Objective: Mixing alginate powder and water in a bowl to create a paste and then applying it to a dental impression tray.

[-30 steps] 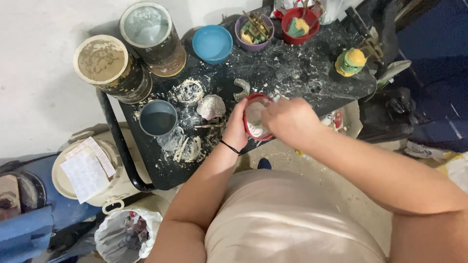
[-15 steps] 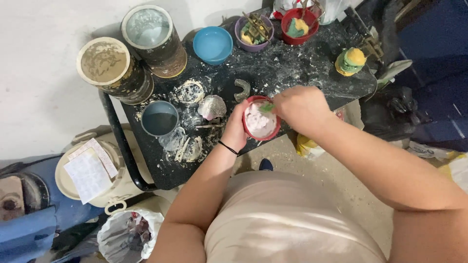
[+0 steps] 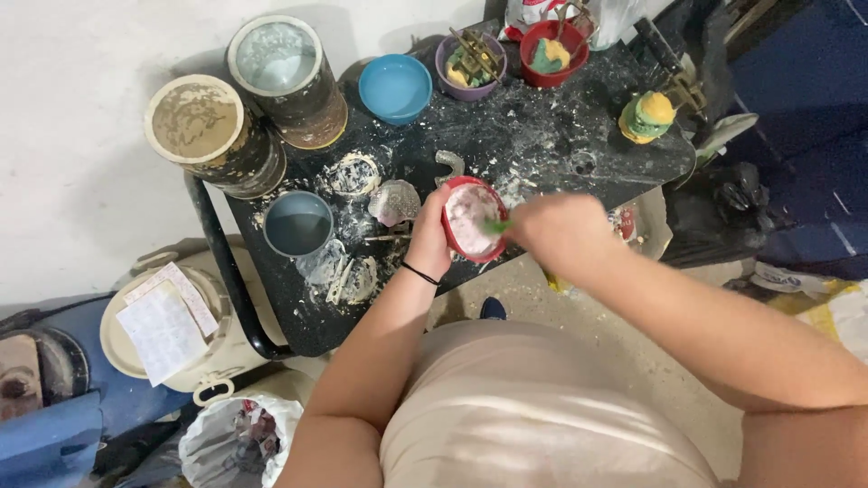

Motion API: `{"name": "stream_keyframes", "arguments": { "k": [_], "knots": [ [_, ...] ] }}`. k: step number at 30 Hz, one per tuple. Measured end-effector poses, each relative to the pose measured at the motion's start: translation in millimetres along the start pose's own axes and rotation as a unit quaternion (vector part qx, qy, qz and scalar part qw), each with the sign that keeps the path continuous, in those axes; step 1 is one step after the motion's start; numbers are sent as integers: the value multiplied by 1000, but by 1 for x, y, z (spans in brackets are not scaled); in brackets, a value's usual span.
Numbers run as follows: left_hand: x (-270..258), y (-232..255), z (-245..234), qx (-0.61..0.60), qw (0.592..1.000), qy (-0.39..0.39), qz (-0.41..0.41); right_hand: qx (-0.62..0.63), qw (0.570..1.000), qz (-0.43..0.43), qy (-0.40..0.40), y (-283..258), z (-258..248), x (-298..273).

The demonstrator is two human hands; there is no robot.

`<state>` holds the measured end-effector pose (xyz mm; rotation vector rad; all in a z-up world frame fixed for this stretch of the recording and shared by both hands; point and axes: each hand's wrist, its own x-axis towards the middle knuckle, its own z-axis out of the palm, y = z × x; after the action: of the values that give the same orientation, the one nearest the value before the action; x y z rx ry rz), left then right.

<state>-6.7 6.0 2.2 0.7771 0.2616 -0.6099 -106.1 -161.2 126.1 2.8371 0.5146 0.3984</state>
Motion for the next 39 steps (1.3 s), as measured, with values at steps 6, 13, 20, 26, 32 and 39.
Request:
{"name": "stream_keyframes", "arguments": {
  "k": [6, 13, 20, 26, 32, 39],
  "knots": [
    [-11, -10, 14, 10, 998, -63, -11, -36, 998, -25, 34, 7, 14, 25],
    [10, -16, -13, 45, 992, -37, 108, 140, 915, 240, -293, -16, -40, 28],
    [-22, -1, 6, 6, 988, -147, 40, -41, 998, 38, 7, -4, -13, 16],
    [-16, 15, -6, 54, 980, -97, 164, 129, 908, 289, -274, -38, -56, 36],
    [-28, 22, -2, 13, 986, -102, 132, -9, 996, 81, -41, -47, -11, 13],
    [-38, 28, 13, 78, 972, -73, 208, 49, 956, 233, -169, -18, -42, 32]
  ]
}}
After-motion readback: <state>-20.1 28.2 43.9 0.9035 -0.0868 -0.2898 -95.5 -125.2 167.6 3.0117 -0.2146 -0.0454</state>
